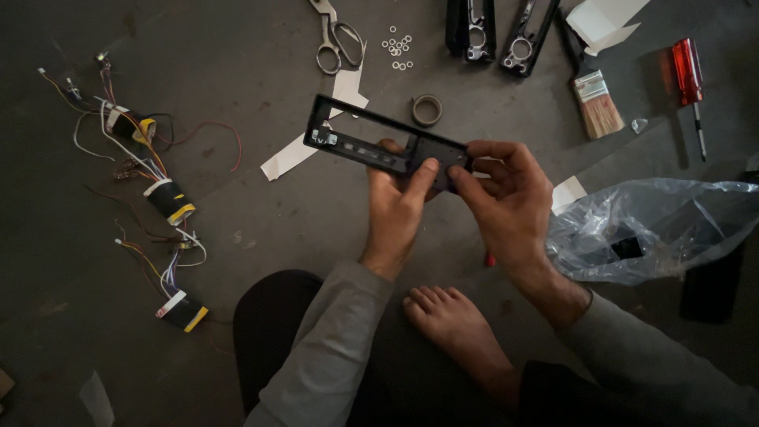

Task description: The person assembles small electronic components on the floor, using pliers to strip wires and connect them to a circuit board. They handle multiple cylindrical components and a black plastic housing, arranging parts and tools around them.

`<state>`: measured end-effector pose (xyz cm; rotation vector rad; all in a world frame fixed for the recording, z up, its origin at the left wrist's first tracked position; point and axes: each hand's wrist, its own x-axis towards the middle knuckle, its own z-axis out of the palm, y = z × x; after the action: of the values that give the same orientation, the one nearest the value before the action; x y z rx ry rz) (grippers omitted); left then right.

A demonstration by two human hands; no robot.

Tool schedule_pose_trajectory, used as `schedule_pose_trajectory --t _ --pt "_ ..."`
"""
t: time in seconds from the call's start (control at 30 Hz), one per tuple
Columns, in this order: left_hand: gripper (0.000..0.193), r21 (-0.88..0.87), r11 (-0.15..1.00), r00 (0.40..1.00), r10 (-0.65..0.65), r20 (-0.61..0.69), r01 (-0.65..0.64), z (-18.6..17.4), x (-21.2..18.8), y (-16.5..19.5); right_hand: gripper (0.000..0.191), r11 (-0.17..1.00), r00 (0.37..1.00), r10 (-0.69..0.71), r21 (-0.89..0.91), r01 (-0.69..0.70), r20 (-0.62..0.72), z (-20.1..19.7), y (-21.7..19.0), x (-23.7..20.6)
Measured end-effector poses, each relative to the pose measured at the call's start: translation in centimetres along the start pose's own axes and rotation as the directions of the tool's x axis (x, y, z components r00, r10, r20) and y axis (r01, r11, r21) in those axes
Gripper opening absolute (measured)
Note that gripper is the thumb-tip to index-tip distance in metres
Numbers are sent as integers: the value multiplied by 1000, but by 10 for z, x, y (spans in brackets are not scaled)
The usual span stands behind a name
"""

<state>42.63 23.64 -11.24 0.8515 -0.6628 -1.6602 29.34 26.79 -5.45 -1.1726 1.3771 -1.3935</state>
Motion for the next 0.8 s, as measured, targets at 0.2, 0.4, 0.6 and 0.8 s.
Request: schedule_pose_trajectory --t 0.2,0.4,0.6,0.8 --pt "51 17 999 1000 -31 -1 31 -1 0 4 29 997 999 -27 -70 30 32 -1 -3 0" --pt "52 -19 998 998 -58 8 58 1 -1 9 32 997 999 33 -64 -32 12 0 -8 -1" --pt "54 88 993 996 -84 -4 84 2 -3 8 31 995 998 68 -75 -69 -15 2 -10 -2" --pt "52 -15 1000 998 -22 58 23 -4 -6 3 21 986 992 124 -107 -125 -16 -2 -13 2"
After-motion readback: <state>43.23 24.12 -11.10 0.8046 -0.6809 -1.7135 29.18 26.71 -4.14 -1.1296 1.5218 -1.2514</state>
